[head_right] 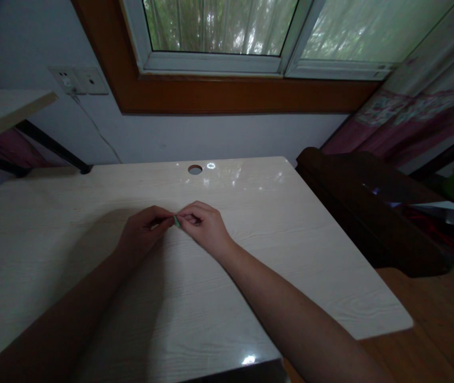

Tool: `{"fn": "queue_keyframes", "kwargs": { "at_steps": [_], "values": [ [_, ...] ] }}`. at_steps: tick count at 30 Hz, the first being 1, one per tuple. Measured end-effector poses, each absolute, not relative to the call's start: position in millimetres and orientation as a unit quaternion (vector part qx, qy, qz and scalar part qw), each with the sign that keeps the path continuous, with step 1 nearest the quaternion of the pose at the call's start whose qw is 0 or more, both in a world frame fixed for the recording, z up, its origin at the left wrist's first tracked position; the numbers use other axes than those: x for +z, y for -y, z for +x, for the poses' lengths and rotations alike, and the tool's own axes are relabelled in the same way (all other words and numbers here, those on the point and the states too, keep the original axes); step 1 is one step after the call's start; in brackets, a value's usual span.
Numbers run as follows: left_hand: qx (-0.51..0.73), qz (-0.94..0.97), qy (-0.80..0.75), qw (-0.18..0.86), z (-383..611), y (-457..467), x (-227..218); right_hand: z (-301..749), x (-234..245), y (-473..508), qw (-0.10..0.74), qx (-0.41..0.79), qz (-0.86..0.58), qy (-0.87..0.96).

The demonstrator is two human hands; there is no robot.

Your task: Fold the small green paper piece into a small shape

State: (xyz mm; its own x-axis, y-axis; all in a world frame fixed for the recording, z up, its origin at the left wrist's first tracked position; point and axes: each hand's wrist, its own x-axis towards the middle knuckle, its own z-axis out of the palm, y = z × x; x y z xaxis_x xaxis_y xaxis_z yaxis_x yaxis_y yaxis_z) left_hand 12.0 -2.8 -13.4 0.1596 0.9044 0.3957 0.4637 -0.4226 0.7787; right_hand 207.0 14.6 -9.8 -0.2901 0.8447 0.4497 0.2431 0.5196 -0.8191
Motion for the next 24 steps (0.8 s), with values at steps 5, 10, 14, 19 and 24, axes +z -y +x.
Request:
{"fn": "queue_keyframes", "kwargs": {
  "at_steps": [5,10,14,19,24],
  "values": [
    [0.429,0.723,-0.486,0.239,12.5,3.7,-11.1,205.6,-4.8,-11.6,0.470,0.300,-0.372,0.742],
    [0.423,0.719,-0.503,0.224,14.5,4.7,-8.7,206.3,-5.3,-11.4,0.460,0.278,-0.366,0.760],
    [0.424,0.712,-0.506,0.240,15.5,4.9,-8.3,206.4,-7.0,-12.4,0.458,0.269,-0.357,0.769],
    [0.423,0.710,-0.508,0.245,15.5,4.5,-9.7,206.4,-5.6,-12.5,0.457,0.262,-0.359,0.771],
    [0.414,0.713,-0.514,0.236,15.0,3.9,-11.4,206.3,-5.4,-12.7,0.456,0.262,-0.363,0.769]
  ]
}}
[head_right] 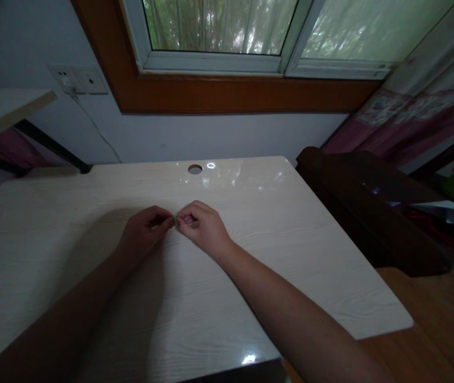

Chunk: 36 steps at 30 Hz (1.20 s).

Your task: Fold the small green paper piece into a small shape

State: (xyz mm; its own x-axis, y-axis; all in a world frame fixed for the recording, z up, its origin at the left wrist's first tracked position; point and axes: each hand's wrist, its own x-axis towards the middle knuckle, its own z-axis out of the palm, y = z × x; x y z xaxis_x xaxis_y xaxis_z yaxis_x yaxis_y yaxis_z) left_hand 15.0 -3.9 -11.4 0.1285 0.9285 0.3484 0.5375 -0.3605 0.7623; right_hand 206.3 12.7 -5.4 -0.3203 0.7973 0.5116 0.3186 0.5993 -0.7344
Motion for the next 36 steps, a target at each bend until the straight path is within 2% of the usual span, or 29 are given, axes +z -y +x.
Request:
{"fn": "queue_keyframes", "kwargs": {
  "at_steps": [8,22,36],
  "values": [
    [0.421,0.703,-0.520,0.240,14.4,3.9,-10.2,206.5,-6.4,-12.1,0.462,0.269,-0.369,0.760],
    [0.432,0.690,-0.476,0.333,15.7,5.7,-12.0,207.5,-9.3,-13.8,0.452,0.263,-0.355,0.775],
    [0.423,0.697,-0.477,0.329,15.5,5.2,-10.2,208.0,-6.9,-12.3,0.431,0.221,-0.333,0.809]
  ]
}}
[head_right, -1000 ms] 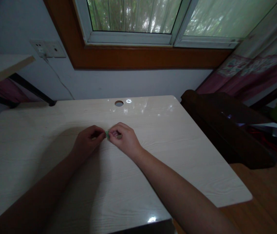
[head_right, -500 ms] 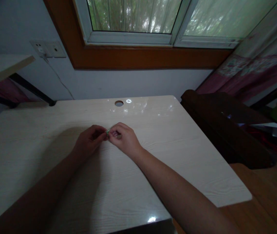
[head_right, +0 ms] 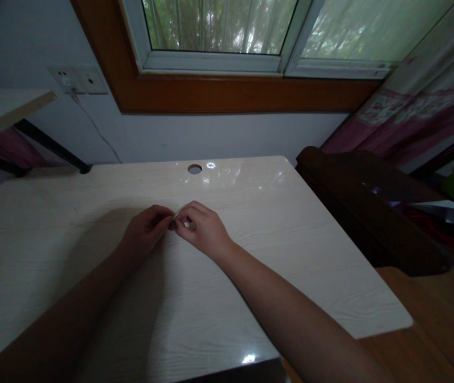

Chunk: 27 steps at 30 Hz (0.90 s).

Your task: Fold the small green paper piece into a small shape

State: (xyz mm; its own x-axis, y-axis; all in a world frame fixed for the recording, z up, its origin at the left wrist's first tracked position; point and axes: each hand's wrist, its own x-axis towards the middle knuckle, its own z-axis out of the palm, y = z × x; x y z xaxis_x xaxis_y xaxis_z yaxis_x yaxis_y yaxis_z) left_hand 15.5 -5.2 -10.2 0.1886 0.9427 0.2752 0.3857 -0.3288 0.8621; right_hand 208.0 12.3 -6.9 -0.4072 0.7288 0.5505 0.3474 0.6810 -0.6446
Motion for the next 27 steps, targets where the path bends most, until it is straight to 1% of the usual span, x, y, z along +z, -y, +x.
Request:
{"fn": "queue_keyframes", "kwargs": {
  "at_steps": [8,15,27],
  "values": [
    [0.421,0.703,-0.474,0.322,13.6,4.5,-13.2,207.9,-7.7,-12.4,0.428,0.223,-0.340,0.807],
    [0.409,0.715,-0.485,0.296,14.1,3.7,-11.5,208.3,-8.0,-13.2,0.445,0.227,-0.342,0.796],
    [0.422,0.705,-0.484,0.299,13.0,2.6,-13.2,207.9,-7.7,-13.7,0.454,0.239,-0.350,0.784]
  ]
}}
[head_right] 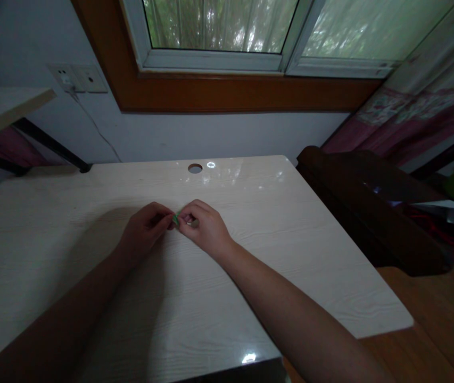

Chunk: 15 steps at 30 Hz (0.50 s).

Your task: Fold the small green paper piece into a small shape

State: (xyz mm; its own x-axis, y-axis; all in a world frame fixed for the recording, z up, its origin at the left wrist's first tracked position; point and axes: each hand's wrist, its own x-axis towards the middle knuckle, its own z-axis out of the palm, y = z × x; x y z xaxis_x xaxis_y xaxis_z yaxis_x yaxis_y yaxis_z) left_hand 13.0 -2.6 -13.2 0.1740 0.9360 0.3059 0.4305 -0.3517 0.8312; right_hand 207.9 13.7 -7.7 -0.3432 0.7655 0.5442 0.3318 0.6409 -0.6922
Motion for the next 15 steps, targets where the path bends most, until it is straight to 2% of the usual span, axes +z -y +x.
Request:
{"fn": "queue_keyframes", "kwargs": {
  "at_steps": [8,15],
  "values": [
    [0.430,0.670,-0.500,0.339,15.9,4.0,-10.0,207.3,-5.0,-12.0,0.463,0.229,-0.350,0.781],
    [0.439,0.627,-0.503,0.402,14.8,1.5,-12.5,209.5,-6.3,-12.3,0.435,0.192,-0.334,0.814]
  ]
}}
